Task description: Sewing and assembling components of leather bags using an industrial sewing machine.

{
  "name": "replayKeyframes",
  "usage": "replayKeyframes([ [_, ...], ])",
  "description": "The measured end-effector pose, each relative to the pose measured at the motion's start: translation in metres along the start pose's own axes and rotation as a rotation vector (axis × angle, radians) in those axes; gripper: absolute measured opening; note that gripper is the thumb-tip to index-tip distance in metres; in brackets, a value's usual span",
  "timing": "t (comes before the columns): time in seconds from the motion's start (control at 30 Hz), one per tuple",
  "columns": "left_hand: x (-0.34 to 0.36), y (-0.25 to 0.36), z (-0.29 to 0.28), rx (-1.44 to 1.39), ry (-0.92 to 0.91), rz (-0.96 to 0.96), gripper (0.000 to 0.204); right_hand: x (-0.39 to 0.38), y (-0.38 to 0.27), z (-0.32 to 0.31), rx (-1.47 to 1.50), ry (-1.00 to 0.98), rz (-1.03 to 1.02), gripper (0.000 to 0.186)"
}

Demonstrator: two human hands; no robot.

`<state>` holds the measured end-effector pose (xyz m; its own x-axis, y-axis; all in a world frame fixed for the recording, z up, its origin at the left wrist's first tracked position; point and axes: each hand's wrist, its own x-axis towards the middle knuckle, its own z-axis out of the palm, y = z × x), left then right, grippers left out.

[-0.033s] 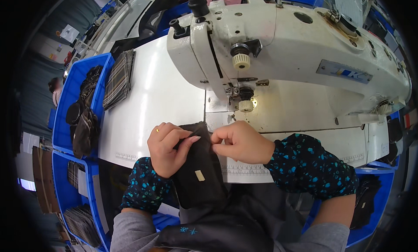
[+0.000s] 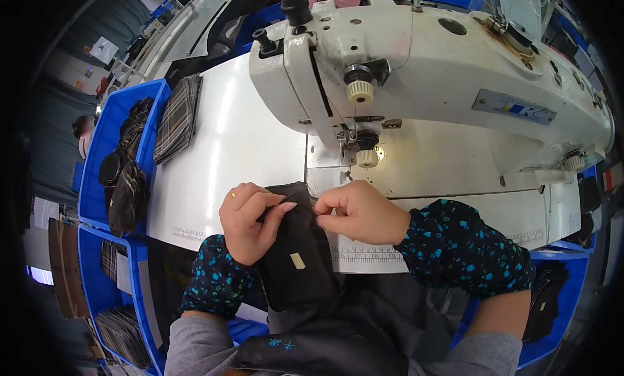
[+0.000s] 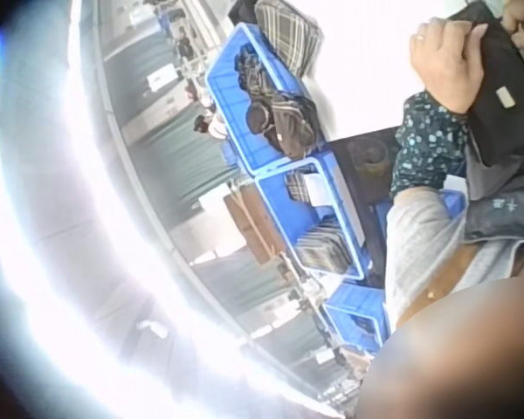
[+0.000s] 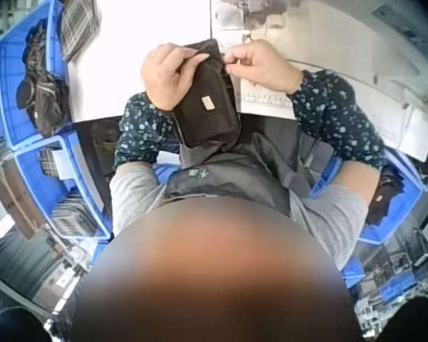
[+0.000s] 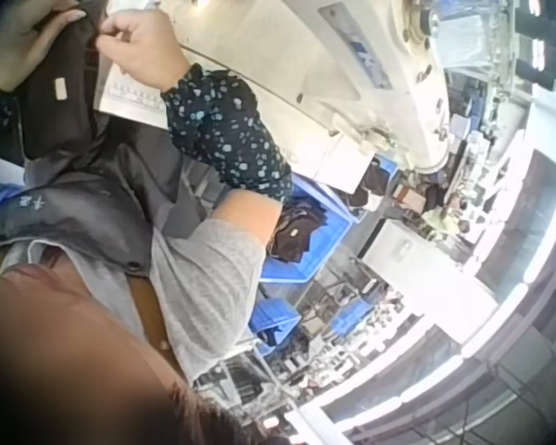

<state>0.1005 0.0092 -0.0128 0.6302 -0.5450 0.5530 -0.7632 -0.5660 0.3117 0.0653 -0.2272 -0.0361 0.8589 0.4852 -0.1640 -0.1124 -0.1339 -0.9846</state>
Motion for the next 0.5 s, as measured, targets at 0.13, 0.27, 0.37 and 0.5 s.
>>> replayKeyframes([
  [0.13,0.001,0.0,0.0,-0.095,0.029,-0.099,0.018,-0.001,0.001,0.0,0.05,0.035,-0.003,0.014],
  [0.27,-0.003,0.01,0.001,-0.045,0.044,0.027,0.022,-0.004,0.003,0.003,-0.135,0.109,-0.109,0.014],
  [0.37,-0.008,0.02,0.001,0.082,0.074,0.146,0.026,-0.003,0.006,0.004,-0.194,0.112,-0.131,0.015],
  [0.5,-0.011,0.025,0.003,0.147,0.137,0.237,0.031,-0.003,0.011,0.001,-0.226,0.152,-0.249,0.014],
])
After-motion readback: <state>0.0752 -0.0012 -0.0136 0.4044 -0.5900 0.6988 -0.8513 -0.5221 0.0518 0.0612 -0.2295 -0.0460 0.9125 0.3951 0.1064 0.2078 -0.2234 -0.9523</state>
